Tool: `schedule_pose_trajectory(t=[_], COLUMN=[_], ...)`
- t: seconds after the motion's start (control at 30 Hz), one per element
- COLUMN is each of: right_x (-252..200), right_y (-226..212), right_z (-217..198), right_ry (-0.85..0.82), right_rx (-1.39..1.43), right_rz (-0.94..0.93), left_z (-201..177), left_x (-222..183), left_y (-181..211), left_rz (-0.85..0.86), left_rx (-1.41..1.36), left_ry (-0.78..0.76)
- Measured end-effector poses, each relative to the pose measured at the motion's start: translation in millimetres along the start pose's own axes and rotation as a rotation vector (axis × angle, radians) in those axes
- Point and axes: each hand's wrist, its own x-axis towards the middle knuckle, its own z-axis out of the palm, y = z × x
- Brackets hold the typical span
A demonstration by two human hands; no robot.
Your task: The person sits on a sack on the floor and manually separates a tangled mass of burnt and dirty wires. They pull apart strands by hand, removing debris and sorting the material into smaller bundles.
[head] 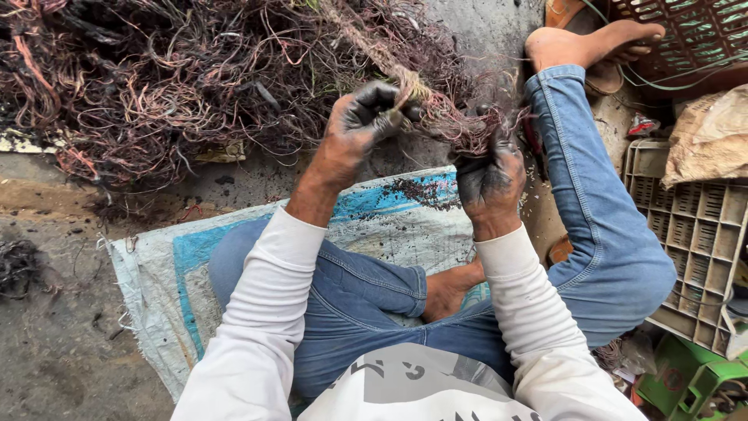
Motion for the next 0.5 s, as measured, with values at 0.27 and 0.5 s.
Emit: schedule_pose_trajectory(t=[0.27,0.5], right_x=[30,88], right_y=[-59,-55], right_z=[54,133], right_ry=[-0.432,-0.788], right_rx=[-0.783,-1.306], right_rz=[-0.153,0.344], left_z=[17,42], left_x=[-6,-18], left_y=[-13,-9], left_rz=[0.305,0.473], left_rx=[0.564,1.208], left_ry=[0.099,0.127])
